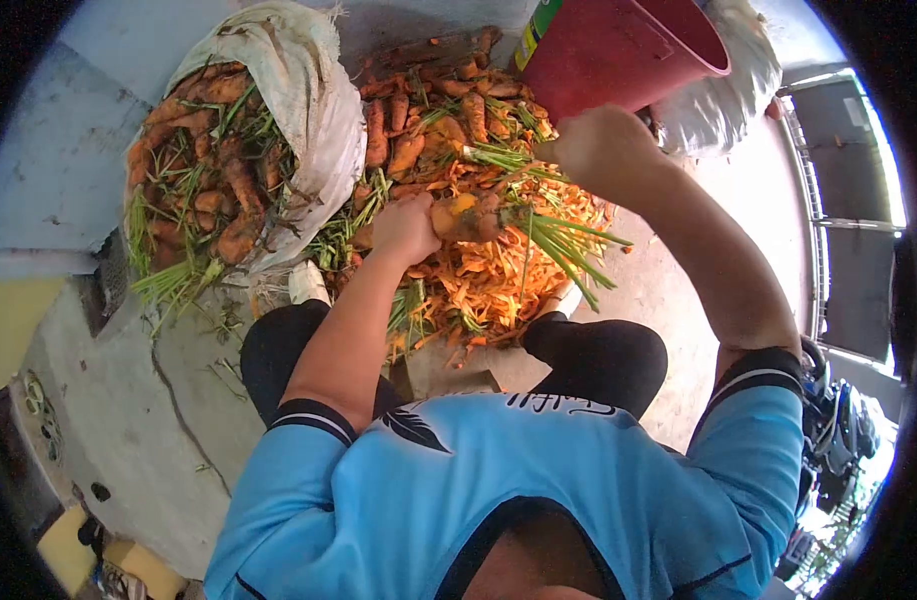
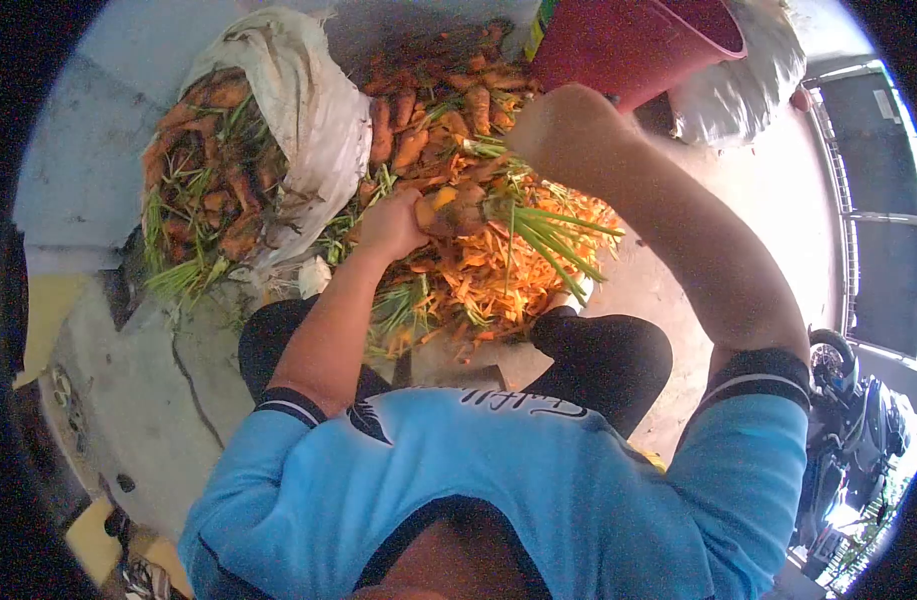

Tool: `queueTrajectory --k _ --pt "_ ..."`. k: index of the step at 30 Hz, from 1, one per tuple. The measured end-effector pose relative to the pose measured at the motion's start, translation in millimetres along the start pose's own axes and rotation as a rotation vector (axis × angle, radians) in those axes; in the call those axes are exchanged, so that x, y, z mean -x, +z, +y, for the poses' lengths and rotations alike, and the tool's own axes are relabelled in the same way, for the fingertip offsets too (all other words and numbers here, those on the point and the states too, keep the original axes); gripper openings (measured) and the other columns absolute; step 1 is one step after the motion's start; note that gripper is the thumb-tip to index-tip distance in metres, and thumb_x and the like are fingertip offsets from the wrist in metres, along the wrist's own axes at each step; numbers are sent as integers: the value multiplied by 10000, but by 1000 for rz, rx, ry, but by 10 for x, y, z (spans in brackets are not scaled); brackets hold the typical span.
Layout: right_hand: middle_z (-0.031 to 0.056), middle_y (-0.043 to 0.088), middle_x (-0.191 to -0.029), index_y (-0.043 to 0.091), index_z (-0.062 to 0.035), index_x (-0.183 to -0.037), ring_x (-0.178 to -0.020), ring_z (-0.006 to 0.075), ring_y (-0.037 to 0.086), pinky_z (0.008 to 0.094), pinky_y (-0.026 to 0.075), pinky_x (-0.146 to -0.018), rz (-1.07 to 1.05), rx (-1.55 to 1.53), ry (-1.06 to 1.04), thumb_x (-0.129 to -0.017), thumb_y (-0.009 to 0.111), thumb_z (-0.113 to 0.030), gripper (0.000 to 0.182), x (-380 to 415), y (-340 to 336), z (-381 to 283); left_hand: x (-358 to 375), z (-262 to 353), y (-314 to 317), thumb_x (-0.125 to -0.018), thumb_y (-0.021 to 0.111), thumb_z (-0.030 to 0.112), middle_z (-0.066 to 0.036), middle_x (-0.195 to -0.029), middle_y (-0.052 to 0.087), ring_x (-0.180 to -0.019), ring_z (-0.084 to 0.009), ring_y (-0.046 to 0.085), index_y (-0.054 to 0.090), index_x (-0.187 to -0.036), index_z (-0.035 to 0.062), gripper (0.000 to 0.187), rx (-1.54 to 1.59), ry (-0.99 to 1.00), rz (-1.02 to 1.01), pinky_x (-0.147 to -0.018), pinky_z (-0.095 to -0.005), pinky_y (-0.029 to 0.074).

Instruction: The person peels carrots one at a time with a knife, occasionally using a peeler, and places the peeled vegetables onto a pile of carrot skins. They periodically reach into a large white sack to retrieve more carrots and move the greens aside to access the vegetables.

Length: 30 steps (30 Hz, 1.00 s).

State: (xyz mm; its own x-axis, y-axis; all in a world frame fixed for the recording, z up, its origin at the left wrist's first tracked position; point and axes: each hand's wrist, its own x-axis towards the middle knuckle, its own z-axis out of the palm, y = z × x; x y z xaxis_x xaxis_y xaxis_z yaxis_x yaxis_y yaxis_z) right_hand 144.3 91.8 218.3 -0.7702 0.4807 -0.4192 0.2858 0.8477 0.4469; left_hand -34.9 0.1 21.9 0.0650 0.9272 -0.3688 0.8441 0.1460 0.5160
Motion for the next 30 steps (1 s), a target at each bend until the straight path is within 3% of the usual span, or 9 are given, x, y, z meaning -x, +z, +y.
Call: queueTrajectory --k 6,9,11,13,14,16,20,25,30 --pt "58 586 -644 648 -185 -812 -633 259 599 363 473 -545 108 42 -108 -726 525 -207 152 -5 -111 156 12 35 -65 -651 631 94 -141 -1125 490 -1003 -303 494 505 -1026 94 396 -107 114 148 -878 -521 344" --pt "61 592 -673 631 -123 -789 -661 226 592 331 457 -586 -251 44 270 -742 527 -217 149 24 -763 522 12 -34 -56 -677 596 62 -137 -1179 459 -1028 -305 482 498 -1050 85 386 -273 34 11 -894 -556 306" --pt "51 579 -687 611 -86 -802 -672 192 572 310 446 -602 -203 -308 371 -766 518 -214 163 104 -715 669 -36 -204 109 -664 621 113 -133 -1124 498 -994 -296 507 503 -1057 85 411 -255 -56 -68 -866 -511 354" --pt "30 548 -697 582 -54 -845 -674 144 537 289 433 -606 153 -1001 306 -804 500 -201 174 372 -165 743 -46 -173 116 -641 646 166 -132 -1055 538 -941 -287 534 512 -1056 81 445 -155 -129 -91 -824 -458 401" --pt "9 491 -726 529 -22 -940 -665 102 476 266 422 -591 291 -988 279 -845 468 -145 167 432 36 523 -12 -76 10 -623 659 195 -132 -1014 559 -904 -283 550 518 -1051 77 465 -60 -162 -72 -797 -428 424" --pt "12 466 -729 492 -33 -1012 -643 101 469 253 428 -573 22 -1335 399 -862 436 -150 198 486 395 -13 -53 -15 -68 -587 676 240 -135 -943 590 -846 -278 573 530 -1040 70 506 88 -207 -37 -747 -379 455" --pt "-5 398 -537 472 -43 -815 -421 84 381 220 321 -368 -207 -2257 544 -835 468 -163 121 472 915 -1119 -167 -224 103 -543 690 247 -145 -912 608 -823 -273 588 560 -967 25 496 416 -216 139 -716 -349 464" --pt "-15 359 -505 449 -82 -738 -386 73 318 227 266 -361 -281 -2401 782 -843 495 -371 310 145 1398 -1270 -119 -55 58 -524 724 207 -121 -918 613 -834 -245 594 576 -933 -2 482 508 -301 91 -715 -339 461" --pt "-20 351 -498 442 -93 -721 -390 74 318 226 254 -365 -159 -2337 770 -798 526 -475 398 -116 1658 -1229 -67 91 261 -548 703 267 -164 -939 597 -876 -304 571 524 -1015 16 559 285 -79 -11 -745 -376 457"
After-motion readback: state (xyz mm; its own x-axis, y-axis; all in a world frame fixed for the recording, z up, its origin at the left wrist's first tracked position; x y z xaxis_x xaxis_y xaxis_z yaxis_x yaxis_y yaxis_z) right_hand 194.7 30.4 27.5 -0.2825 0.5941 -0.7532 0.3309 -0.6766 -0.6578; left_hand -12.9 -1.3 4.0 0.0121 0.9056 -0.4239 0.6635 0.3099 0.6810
